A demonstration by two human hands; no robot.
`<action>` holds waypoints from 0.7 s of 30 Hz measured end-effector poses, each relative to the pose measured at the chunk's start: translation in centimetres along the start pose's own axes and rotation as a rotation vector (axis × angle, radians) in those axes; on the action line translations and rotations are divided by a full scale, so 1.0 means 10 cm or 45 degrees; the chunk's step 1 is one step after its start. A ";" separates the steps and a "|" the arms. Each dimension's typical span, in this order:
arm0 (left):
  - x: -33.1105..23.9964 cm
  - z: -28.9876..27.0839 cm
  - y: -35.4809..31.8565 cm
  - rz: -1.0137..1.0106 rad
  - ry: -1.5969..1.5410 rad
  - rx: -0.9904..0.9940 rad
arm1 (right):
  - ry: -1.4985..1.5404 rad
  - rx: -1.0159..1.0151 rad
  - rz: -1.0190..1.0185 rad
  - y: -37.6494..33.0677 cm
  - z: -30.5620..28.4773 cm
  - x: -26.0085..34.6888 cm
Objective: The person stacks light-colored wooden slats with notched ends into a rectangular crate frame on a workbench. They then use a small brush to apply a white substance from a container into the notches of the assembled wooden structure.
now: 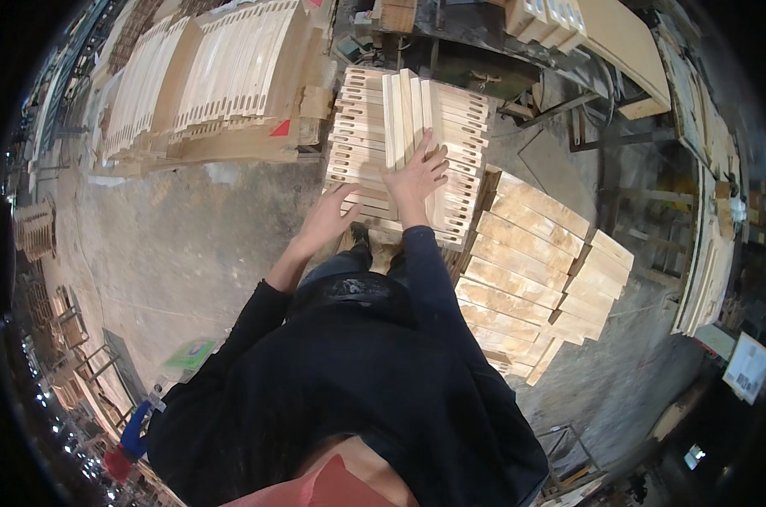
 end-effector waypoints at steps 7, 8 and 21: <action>0.51 -0.15 -0.17 -0.052 -0.111 -0.005 | -0.056 -0.132 0.019 -0.03 0.13 0.16; 0.56 -0.15 -0.15 -0.051 -0.108 0.002 | -0.041 -0.044 0.054 0.03 0.16 0.16; 0.42 0.50 0.60 -0.369 -0.805 0.510 | 1.886 0.471 0.595 -0.06 0.00 -0.67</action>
Point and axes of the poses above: each hand's wrist, its own y-axis towards the middle knuckle, its own z-axis out of the palm, x = y × z, the point moved 7 cm from there along y, towards the middle knuckle, and after that the axes turned 3 degrees about -z, right-handed, at the moved point
